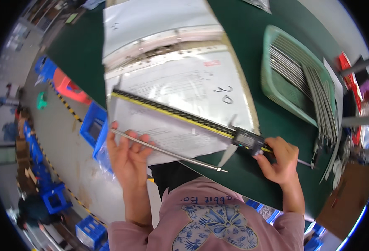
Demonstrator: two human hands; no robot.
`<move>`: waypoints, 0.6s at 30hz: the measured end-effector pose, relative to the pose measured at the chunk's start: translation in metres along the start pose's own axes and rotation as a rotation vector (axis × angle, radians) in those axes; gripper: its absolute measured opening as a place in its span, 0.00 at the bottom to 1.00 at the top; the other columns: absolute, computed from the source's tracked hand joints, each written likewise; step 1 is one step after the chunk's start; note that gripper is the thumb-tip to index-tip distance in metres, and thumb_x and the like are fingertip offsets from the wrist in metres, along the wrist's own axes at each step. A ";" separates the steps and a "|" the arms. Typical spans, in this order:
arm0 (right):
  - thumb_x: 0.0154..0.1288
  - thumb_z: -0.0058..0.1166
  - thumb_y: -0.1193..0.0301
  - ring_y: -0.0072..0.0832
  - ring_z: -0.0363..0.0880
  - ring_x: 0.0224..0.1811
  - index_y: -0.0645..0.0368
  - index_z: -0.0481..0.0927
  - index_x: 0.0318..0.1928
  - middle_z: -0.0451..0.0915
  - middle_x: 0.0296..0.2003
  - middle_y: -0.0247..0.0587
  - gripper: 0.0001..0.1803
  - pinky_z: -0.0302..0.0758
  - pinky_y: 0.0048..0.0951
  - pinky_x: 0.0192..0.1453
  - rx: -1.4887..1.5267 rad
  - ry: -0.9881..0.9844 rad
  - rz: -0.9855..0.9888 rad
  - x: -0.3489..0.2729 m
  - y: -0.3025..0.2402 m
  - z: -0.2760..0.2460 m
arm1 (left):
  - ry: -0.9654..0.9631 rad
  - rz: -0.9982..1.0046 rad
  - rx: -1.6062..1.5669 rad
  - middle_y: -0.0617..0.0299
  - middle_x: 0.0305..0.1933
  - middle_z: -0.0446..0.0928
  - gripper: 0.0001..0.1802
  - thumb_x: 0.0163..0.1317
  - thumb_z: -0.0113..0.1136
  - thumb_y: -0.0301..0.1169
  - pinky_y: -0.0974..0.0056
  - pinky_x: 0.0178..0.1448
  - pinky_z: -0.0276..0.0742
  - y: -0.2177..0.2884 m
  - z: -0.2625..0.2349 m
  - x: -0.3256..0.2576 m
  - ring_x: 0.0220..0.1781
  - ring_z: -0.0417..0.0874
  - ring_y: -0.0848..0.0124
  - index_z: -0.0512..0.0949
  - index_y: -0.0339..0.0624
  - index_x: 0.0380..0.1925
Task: Measuring the length of metal rods using a digital caliper.
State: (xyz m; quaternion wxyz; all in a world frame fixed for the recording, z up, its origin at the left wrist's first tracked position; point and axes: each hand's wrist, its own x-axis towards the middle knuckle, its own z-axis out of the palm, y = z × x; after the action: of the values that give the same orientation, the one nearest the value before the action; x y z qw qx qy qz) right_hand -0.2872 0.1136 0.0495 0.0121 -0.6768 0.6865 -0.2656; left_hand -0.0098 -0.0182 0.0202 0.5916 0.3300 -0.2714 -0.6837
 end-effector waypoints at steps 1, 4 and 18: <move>0.41 0.62 0.65 0.32 0.67 0.12 0.61 0.74 0.28 0.69 0.15 0.38 0.16 0.62 0.28 0.15 0.019 -0.004 -0.035 -0.001 -0.001 0.001 | 0.012 -0.013 0.009 0.54 0.38 0.72 0.21 0.63 0.41 0.27 0.52 0.41 0.80 -0.002 -0.001 0.000 0.39 0.79 0.58 0.52 0.43 0.56; 0.42 0.61 0.65 0.31 0.65 0.12 0.61 0.73 0.28 0.67 0.15 0.37 0.15 0.59 0.27 0.15 0.063 0.022 0.065 -0.006 -0.004 -0.002 | 0.054 0.006 0.028 0.53 0.38 0.72 0.20 0.63 0.40 0.27 0.53 0.40 0.80 0.000 -0.007 0.001 0.38 0.79 0.56 0.53 0.43 0.55; 0.56 0.48 0.58 0.28 0.61 0.12 0.65 0.75 0.39 0.65 0.14 0.35 0.21 0.53 0.27 0.16 -0.283 -0.068 -0.329 -0.036 -0.006 -0.043 | 0.164 -0.168 -0.073 0.60 0.34 0.68 0.09 0.64 0.37 0.33 0.53 0.50 0.73 0.029 -0.021 0.007 0.41 0.75 0.62 0.65 0.41 0.37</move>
State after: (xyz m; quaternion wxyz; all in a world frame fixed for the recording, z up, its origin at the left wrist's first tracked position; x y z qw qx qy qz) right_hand -0.2949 0.1620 0.0761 -0.1035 -0.7832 0.5963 -0.1423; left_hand 0.0242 -0.0294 0.0280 0.5641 0.3845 -0.1685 -0.7110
